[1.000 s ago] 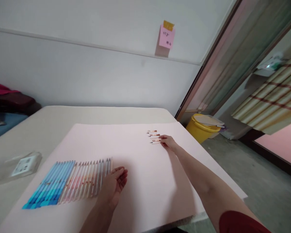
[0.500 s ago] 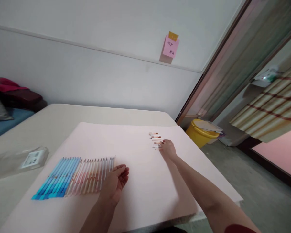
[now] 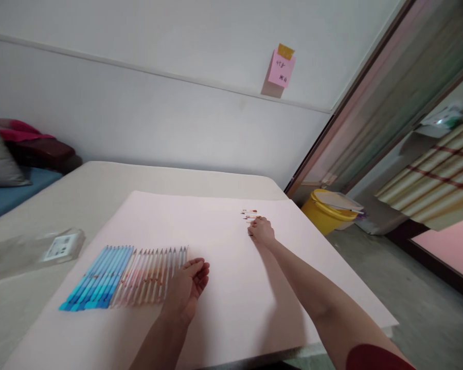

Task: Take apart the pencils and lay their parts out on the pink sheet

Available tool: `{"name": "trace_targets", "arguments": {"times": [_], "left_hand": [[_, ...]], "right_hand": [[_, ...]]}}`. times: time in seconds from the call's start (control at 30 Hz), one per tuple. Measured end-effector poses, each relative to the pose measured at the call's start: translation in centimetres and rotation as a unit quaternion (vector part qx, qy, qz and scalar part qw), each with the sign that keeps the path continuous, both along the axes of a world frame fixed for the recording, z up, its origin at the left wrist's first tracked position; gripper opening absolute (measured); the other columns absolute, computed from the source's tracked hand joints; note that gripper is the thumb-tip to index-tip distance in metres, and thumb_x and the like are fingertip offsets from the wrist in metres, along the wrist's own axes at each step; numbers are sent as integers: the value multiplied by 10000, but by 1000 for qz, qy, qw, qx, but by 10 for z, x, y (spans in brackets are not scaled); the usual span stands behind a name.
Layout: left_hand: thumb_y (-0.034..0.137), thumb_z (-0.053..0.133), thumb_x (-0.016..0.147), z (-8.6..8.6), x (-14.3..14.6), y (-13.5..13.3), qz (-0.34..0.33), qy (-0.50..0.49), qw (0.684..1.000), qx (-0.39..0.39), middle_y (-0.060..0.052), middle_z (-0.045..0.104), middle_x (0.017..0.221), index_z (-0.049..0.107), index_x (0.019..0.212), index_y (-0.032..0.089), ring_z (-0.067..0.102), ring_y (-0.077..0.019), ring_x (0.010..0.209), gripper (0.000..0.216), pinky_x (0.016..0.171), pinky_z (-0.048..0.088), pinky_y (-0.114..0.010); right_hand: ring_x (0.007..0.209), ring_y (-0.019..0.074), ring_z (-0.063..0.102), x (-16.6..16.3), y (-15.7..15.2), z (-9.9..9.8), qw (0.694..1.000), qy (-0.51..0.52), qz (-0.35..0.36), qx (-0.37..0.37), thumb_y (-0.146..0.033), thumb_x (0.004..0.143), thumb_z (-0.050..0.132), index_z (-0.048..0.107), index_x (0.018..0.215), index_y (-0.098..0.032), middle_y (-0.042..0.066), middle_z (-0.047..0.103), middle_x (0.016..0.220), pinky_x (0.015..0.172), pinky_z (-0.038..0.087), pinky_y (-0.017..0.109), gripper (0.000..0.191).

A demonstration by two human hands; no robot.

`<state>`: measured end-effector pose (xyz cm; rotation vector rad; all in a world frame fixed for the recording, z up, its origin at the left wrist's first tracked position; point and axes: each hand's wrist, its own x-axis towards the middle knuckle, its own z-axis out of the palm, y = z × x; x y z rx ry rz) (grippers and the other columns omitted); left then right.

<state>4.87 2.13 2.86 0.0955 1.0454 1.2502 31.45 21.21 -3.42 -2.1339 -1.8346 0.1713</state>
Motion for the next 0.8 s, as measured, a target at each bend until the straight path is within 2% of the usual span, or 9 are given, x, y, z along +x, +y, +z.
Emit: {"name": "trace_targets", "arguments": {"times": [0.17,0.37,0.53,0.67,0.8], "left_hand": [[64,610,718,-1,0,0,2,2,1000,-6,-88,656,784,600,808,120,622,-107,640,106,548,504,-193],[63,613,713,-4,1,3,1,-2,1000,-5,-82,658,772,601,801,122,622,-103,629,107,548,504,-192],[67,606,721,-4,1,3,0,-1,1000,-3,-86,655,776,603,801,118,615,-103,624,95,546,500,-196],[67,610,715,-1,0,2,0,-2,1000,-5,-81,653,774,603,801,119,614,-101,624,101,547,496,-192],[64,614,711,-1,0,2,0,-4,1000,-6,-78,653,771,603,803,122,613,-100,621,109,548,497,-193]], "right_hand": [[967,212,480,0,1,2,1000,-4,1,0,-267,686,534,636,787,-196,64,543,1039,713,396,266,161],[983,226,478,-2,2,-1,1000,-16,-6,-5,-322,699,537,627,810,-191,72,534,1080,715,407,273,195],[1010,249,469,-1,4,-5,999,-29,-14,-1,-287,734,495,613,917,-162,122,505,1140,720,404,289,251],[1023,265,460,-2,4,-3,999,-36,-14,7,-374,745,506,582,1021,-156,135,495,1139,730,395,296,359],[992,271,463,-6,2,5,999,-47,-5,19,-342,729,530,599,984,-163,129,503,1102,733,384,319,319]]}}
